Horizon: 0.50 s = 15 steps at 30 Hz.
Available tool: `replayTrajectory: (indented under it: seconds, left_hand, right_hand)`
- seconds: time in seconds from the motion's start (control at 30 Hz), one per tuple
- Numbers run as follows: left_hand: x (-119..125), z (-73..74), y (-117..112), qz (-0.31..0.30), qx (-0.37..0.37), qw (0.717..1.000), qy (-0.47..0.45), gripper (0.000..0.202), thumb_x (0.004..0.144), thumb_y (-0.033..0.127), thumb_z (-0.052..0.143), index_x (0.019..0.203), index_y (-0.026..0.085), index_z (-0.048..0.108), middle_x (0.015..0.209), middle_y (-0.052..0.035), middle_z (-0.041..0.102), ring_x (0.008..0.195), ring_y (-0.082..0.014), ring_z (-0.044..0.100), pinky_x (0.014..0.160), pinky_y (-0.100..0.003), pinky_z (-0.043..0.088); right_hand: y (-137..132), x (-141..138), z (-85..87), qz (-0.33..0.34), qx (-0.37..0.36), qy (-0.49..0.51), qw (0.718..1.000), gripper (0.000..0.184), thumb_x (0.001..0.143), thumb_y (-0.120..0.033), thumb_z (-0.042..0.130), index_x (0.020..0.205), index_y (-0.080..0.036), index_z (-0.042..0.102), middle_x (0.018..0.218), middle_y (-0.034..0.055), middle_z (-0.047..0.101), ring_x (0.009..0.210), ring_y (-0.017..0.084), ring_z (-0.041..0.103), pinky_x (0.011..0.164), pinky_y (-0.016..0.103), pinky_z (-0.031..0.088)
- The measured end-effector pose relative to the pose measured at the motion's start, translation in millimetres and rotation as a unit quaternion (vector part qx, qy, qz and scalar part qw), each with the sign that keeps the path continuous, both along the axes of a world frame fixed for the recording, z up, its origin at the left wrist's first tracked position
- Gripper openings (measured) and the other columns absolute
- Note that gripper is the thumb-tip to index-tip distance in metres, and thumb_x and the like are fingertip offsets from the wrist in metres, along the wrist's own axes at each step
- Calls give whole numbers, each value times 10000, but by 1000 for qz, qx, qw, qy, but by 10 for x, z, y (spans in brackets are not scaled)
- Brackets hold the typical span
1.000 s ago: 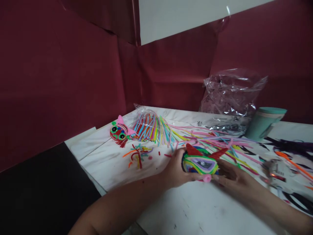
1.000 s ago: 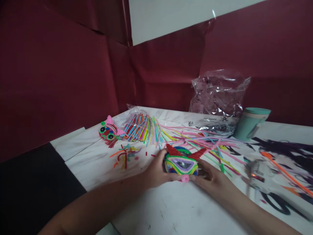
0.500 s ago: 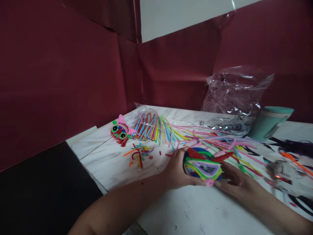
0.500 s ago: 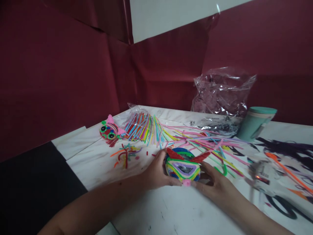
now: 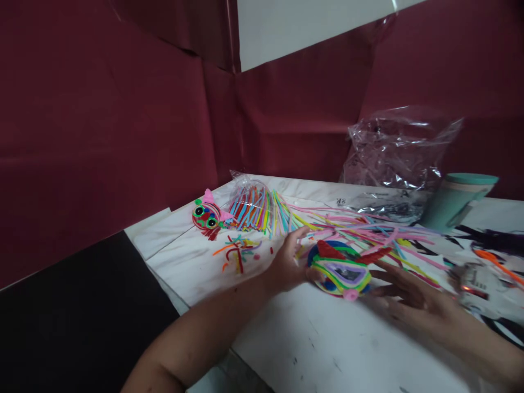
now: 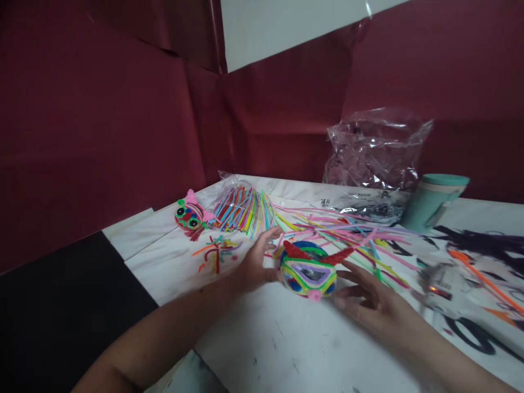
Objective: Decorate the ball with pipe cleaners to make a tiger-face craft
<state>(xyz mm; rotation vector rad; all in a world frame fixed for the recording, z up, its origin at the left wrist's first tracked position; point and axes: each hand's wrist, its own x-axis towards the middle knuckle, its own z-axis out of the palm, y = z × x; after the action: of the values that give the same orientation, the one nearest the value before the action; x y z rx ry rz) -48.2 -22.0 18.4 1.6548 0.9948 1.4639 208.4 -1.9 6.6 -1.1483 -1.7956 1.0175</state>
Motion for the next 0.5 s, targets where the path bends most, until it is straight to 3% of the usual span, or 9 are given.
replayTrajectory:
  seconds: [0.1, 0.17, 0.2, 0.33, 0.4, 0.5]
  left_hand:
    - [-80, 186, 97, 108, 26, 992, -51, 782, 736, 729, 509, 1264, 152, 490, 1277, -184, 553, 1187, -300, 521, 953, -424, 432]
    - [-192, 377, 122, 204, 8, 979, 0, 551, 869, 574, 421, 1174, 134, 548, 1096, -150, 641, 969, -223, 613, 809, -344, 482]
    - [-277, 483, 109, 234, 2, 969, 77, 461, 884, 500, 413, 1124, 141, 576, 1002, -111, 665, 869, -185, 617, 756, -306, 482]
    - [-776, 802, -101, 259, -2, 949, 179, 228, 764, 381, 576, 783, 167, 652, 696, -1, 622, 657, -134, 527, 638, -245, 415]
    - [-1043, 820, -257, 271, -17, 934, 230, 185, 721, 342, 602, 660, 171, 634, 620, 12, 595, 622, -135, 502, 611, -241, 385]
    - [-1363, 674, -466, 275, -49, 910, 307, 150, 686, 282, 609, 581, 177, 633, 579, 6, 602, 588, -140, 501, 598, -243, 363]
  right_hand:
    - [33, 173, 97, 31, -78, 20, 996, 782, 618, -611, 713, 1271, -246, 488, 1301, 184, 580, 949, 293, 679, 652, 315, 602]
    - [43, 288, 147, 17, -90, 17, 996, 726, 628, -577, 724, 1246, -266, 505, 1312, 157, 582, 969, 291, 674, 630, 304, 605]
    - [39, 340, 164, 8, -89, 19, 996, 693, 628, -570, 726, 1221, -272, 525, 1308, 143, 590, 976, 290, 672, 627, 300, 607]
    - [-31, 499, 194, -10, -90, 32, 995, 586, 561, -546, 763, 1060, -270, 625, 1233, 123, 651, 929, 317, 692, 594, 320, 618]
    - [-81, 556, 199, -14, -82, 39, 996, 563, 524, -542, 775, 1000, -266, 655, 1164, 128, 688, 860, 327, 707, 559, 334, 614]
    - [-157, 616, 205, -28, -60, 32, 997, 524, 518, -533, 776, 960, -267, 685, 1102, 136, 714, 789, 308, 716, 559, 321, 604]
